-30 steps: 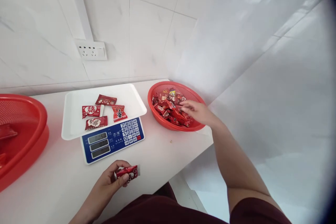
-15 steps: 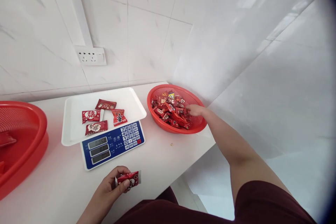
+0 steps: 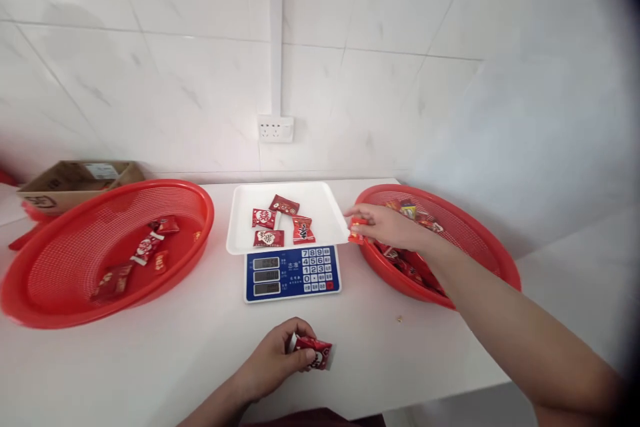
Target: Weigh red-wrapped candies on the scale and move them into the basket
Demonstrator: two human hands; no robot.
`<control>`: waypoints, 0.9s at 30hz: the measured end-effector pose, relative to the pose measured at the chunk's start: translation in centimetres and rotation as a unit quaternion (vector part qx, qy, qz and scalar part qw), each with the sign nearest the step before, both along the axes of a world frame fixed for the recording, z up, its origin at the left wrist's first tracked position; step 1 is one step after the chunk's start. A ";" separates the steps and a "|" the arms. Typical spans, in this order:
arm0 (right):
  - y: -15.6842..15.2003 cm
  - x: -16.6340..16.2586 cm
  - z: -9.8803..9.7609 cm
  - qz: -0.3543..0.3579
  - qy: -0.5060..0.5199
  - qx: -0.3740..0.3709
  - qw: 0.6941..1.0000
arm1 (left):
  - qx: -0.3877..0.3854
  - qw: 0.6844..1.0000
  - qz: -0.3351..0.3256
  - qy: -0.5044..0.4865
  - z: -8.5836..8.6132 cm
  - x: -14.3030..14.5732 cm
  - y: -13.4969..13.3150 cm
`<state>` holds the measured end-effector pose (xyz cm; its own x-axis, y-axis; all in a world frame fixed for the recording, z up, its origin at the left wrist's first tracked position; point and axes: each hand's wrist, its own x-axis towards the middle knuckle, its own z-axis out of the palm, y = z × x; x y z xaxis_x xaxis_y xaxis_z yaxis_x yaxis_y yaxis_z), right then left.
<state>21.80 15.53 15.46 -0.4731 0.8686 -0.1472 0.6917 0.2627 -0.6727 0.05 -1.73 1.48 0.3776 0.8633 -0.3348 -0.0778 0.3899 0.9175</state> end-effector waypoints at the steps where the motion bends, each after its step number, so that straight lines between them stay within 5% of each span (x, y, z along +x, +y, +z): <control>1: 0.3 -1.6 0.0 0.021 0.020 -0.008 1.000 | 0.001 1.000 0.004 -0.001 -0.2 0.0 0.0; 6: 1.4 -6.6 0.5 0.011 0.090 0.083 0.992 | 0.007 1.000 0.005 0.002 -1.0 0.2 -0.2; 10: -0.1 -5.1 0.5 0.001 0.073 0.164 0.984 | 0.018 1.000 0.002 0.016 -0.6 0.3 -0.2; 14: -4.3 -1.0 -2.1 0.029 0.093 0.063 0.993 | 0.011 1.000 -0.005 -0.006 -0.5 0.5 -0.4; 20: -11.5 0.2 -9.7 0.098 0.117 -0.189 0.970 | 0.030 0.999 0.038 -0.010 -0.6 0.6 -0.4; 23: -13.4 -1.6 -12.3 0.104 0.153 -0.222 0.957 | 0.080 0.994 0.058 0.053 -0.3 0.5 -0.4; 27: -13.8 -3.8 -13.4 0.063 0.140 -0.183 0.971 | 0.122 0.986 0.067 0.094 0.2 0.4 -0.5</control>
<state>18.03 1.72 2.04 -0.6384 0.7151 -0.2847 0.4454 0.0415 -0.8944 0.41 -2.21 1.71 0.2062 0.9648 -0.1633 0.0667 0.1527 0.9860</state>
